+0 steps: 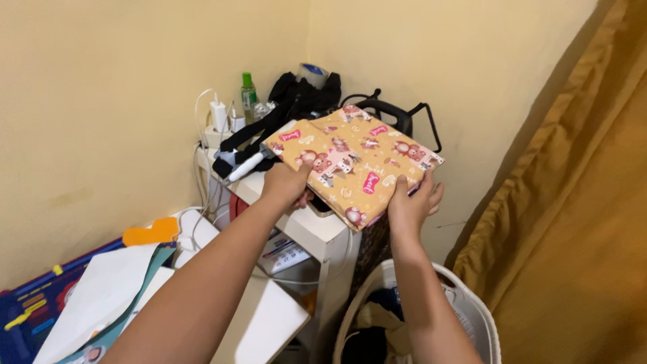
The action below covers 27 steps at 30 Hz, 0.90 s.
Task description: The person wraps a book with patterned paper, folds the edges, and places it on a nearby shelf. They then unwrap a rolled fabric item from bubble wrap, unfold the fabric, and place it on the table. Finally, they open a children's book and flip through its pages.
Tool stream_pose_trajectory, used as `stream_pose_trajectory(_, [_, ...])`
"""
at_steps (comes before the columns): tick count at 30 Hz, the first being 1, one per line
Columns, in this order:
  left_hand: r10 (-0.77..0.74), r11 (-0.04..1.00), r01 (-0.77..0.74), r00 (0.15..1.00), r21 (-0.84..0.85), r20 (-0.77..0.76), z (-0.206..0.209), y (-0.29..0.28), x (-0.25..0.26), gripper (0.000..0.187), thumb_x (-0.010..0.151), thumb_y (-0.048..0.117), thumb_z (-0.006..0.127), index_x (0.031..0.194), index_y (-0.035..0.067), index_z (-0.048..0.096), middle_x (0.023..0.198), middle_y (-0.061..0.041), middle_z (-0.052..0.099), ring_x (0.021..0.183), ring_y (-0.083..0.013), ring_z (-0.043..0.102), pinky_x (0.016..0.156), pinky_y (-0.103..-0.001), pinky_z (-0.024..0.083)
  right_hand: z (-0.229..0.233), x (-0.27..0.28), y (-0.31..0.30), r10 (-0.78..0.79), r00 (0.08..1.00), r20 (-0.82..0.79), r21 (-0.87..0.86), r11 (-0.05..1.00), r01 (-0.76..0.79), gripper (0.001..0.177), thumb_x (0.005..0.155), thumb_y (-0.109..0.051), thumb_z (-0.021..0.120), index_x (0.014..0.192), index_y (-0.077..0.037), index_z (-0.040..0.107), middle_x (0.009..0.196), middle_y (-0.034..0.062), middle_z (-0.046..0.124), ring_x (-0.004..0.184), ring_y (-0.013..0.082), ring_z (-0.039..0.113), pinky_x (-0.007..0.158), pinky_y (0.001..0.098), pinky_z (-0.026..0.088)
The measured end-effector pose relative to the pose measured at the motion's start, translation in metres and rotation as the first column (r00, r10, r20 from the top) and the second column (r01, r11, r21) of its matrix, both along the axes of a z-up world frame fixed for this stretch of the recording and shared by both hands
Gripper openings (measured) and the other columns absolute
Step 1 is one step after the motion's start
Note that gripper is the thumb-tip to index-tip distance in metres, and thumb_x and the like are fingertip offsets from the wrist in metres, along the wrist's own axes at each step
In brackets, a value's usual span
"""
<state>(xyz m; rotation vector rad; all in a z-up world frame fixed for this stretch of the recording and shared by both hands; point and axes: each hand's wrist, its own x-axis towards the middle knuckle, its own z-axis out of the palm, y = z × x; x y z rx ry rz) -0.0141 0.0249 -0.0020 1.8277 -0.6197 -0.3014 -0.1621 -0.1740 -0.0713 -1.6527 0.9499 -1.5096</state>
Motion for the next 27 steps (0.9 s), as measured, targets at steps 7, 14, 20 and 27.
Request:
stream_pose_trajectory(7, [-0.044, 0.989, 0.028, 0.993, -0.142, -0.111, -0.020, 0.007, 0.006, 0.035, 0.096, 0.026, 0.067, 0.075, -0.002, 0.066, 0.061, -0.009, 0.069, 0.046, -0.0160, 0.066, 0.039, -0.030, 0.049, 0.014, 0.011, 0.037, 0.296, 0.887, 0.354, 0.170, 0.912, -0.372, 0.085, 0.079, -0.005, 0.077, 0.147, 0.000, 0.027, 0.138, 0.0241, 0.053, 0.123, 0.0313, 0.060, 0.101, 0.0406, 0.049])
stream_pose_trajectory(14, [0.044, 0.966, -0.071, 0.992, -0.248, -0.115, -0.018, 0.020, -0.007, 0.038, 0.095, 0.034, 0.069, 0.082, -0.001, 0.062, 0.062, -0.010, 0.067, 0.046, -0.0157, 0.064, 0.038, -0.030, 0.046, 0.035, 0.004, 0.040, 0.395, 0.770, 0.502, 0.294, 0.759, -0.581, 0.039, 0.085, -0.001, 0.068, 0.121, 0.009, 0.056, 0.108, 0.0203, 0.072, 0.088, 0.0292, 0.075, 0.069, 0.0386, 0.062])
stream_pose_trajectory(20, [0.135, 0.934, -0.161, 0.986, -0.320, -0.100, -0.027, 0.026, -0.008, 0.039, 0.091, 0.036, 0.073, 0.087, -0.002, 0.065, 0.063, -0.010, 0.067, 0.047, -0.0153, 0.065, 0.039, -0.031, 0.047, 0.023, 0.011, 0.060, 0.281, 0.791, 0.544, 0.418, 0.726, -0.546, 0.057, 0.087, -0.007, 0.069, 0.134, 0.007, 0.040, 0.118, 0.0232, 0.065, 0.092, 0.0298, 0.072, 0.067, 0.0406, 0.057])
stream_pose_trajectory(27, [0.164, 0.897, -0.191, 0.981, -0.398, -0.100, -0.042, 0.022, -0.001, 0.039, 0.090, 0.026, 0.075, 0.104, -0.004, 0.056, 0.067, -0.013, 0.066, 0.048, -0.0187, 0.065, 0.041, -0.032, 0.049, 0.009, 0.012, 0.076, 0.267, 0.825, 0.497, 0.438, 0.744, -0.505, 0.071, 0.090, -0.018, 0.071, 0.139, 0.005, 0.025, 0.127, 0.0221, 0.056, 0.108, 0.0277, 0.068, 0.078, 0.0375, 0.062])
